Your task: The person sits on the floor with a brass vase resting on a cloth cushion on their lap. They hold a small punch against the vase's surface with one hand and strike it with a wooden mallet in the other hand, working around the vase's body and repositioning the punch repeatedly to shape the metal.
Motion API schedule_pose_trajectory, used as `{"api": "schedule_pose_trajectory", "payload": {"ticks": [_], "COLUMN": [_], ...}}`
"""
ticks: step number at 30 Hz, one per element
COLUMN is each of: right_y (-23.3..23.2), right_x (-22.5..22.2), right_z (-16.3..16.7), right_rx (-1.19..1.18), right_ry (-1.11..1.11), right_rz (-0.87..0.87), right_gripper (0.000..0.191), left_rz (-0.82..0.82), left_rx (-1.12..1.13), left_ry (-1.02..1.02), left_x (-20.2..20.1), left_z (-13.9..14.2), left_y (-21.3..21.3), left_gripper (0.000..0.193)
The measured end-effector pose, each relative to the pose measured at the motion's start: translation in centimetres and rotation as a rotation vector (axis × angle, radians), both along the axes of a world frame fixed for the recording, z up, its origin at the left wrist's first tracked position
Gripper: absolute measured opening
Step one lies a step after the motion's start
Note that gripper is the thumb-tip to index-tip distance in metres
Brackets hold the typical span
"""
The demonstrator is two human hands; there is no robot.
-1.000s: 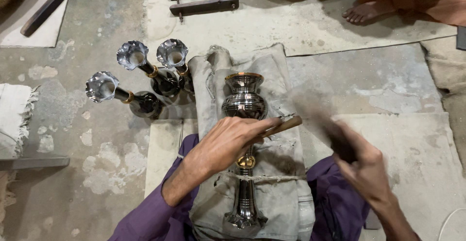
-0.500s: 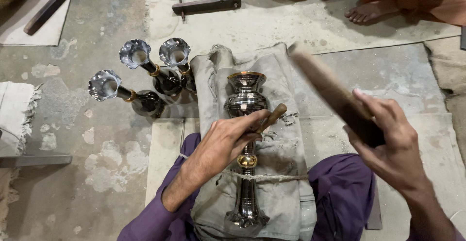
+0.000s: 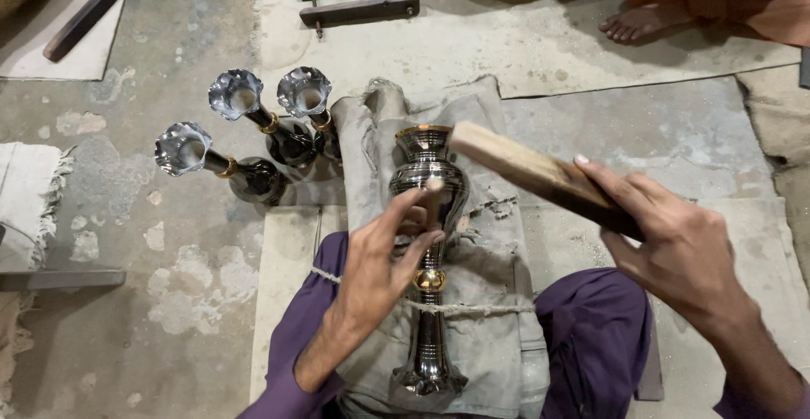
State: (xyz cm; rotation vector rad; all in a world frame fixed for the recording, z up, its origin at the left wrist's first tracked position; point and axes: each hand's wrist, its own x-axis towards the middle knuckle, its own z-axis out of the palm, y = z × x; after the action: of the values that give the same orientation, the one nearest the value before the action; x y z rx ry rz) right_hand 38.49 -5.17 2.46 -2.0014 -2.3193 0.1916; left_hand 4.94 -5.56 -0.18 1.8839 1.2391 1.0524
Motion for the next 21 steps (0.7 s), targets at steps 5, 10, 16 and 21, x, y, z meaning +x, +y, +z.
{"api": "schedule_pose_trajectory", "payload": {"ticks": [5,10,16,21], "right_y": [1.5,2.8,3.9,4.0], "right_x": [-0.7,-1.8,-3.8,-4.6], "right_z": [0.2,1.7,6.0,8.8], "right_rx": [0.061,0.115,0.180,0.368], "right_ry": [-0.068,-0.289,0.105,-0.287], "right_rz": [0.234,0.332,0.328,0.541], "right_gripper": [0.077,0.071,0.068,0.061], "left_rz": [0.123,0.129,0.122,0.148], "left_rx": [0.043,0.090,0.103,0.071], "left_ry": [-0.067,-0.045,-0.130,-0.090], "left_x": [-0.1,0.1,0.3,0.7], "left_z": [-1.6,-2.5,-3.0,-2.6], "left_y": [-1.0,-1.0,-1.3,-1.7], "left_gripper": [0.057,0.056,0.063,0.054]}}
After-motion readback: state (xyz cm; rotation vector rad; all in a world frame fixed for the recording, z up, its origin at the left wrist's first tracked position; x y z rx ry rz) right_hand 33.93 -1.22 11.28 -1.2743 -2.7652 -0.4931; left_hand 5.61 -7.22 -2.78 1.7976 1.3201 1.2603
